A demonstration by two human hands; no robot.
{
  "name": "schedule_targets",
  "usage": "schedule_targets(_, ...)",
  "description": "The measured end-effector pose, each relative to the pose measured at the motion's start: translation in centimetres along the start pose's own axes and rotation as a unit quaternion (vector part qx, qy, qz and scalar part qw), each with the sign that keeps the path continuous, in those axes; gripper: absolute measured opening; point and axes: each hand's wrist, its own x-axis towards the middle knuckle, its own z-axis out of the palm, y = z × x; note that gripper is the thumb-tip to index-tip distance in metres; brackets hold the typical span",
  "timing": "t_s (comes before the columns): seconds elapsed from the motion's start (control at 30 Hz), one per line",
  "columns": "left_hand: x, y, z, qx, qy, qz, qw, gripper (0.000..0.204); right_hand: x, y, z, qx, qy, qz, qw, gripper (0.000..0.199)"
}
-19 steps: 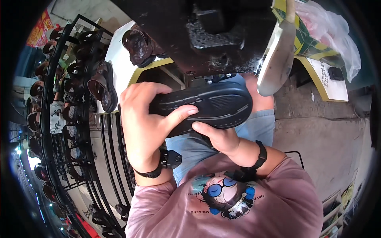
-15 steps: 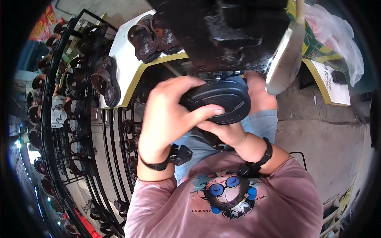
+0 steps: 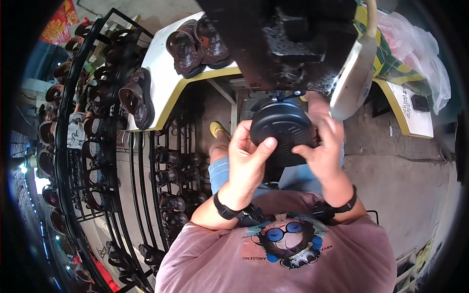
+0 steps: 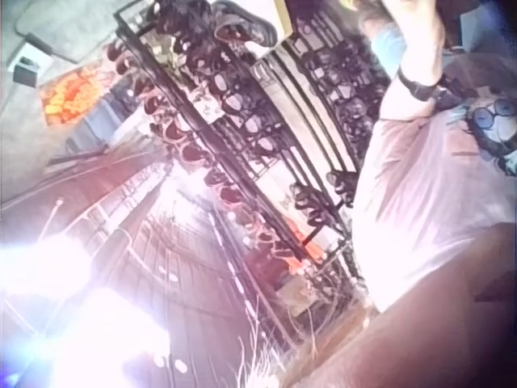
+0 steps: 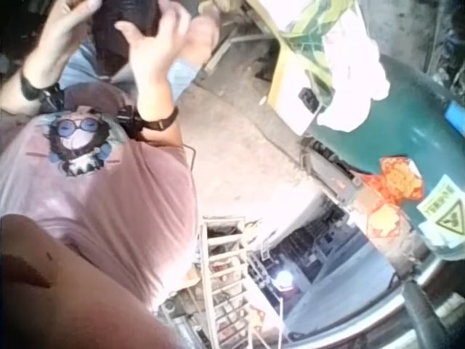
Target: Attaching rubber soles to sandal uppers using a specialized machine and organizing them on a rack.
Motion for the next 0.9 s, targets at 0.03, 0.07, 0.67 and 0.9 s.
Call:
schedule_targets(0.03,-0.2,-0.3,0.0,-0.021,-0.003,0.001,1.000,0.032,1.1,0.2,-0.8,0.030,0.001,-0.030,0.999,0.062)
schedule_targets(0.07,-0.3,-0.4,0.0,-0.034,-0.006,-0.009,0.999,0.033,2.1,0.0,-2.0,0.000,-0.037,-0.035,0.999,0.058)
schedule_targets(0.67,1.0,15.1,-5.9,0.524,0.068,0.552,0.645,0.048,-2.0,2.9,3.7,0.212,-0.175,0.226,0.935,0.047)
schedule_targets(0.9,10.2,14.1,-19.4,0.817,0.096,0.205,0.530,0.051,-1.6,5.2,4.6,0.214,-0.256,0.267,0.904,0.033)
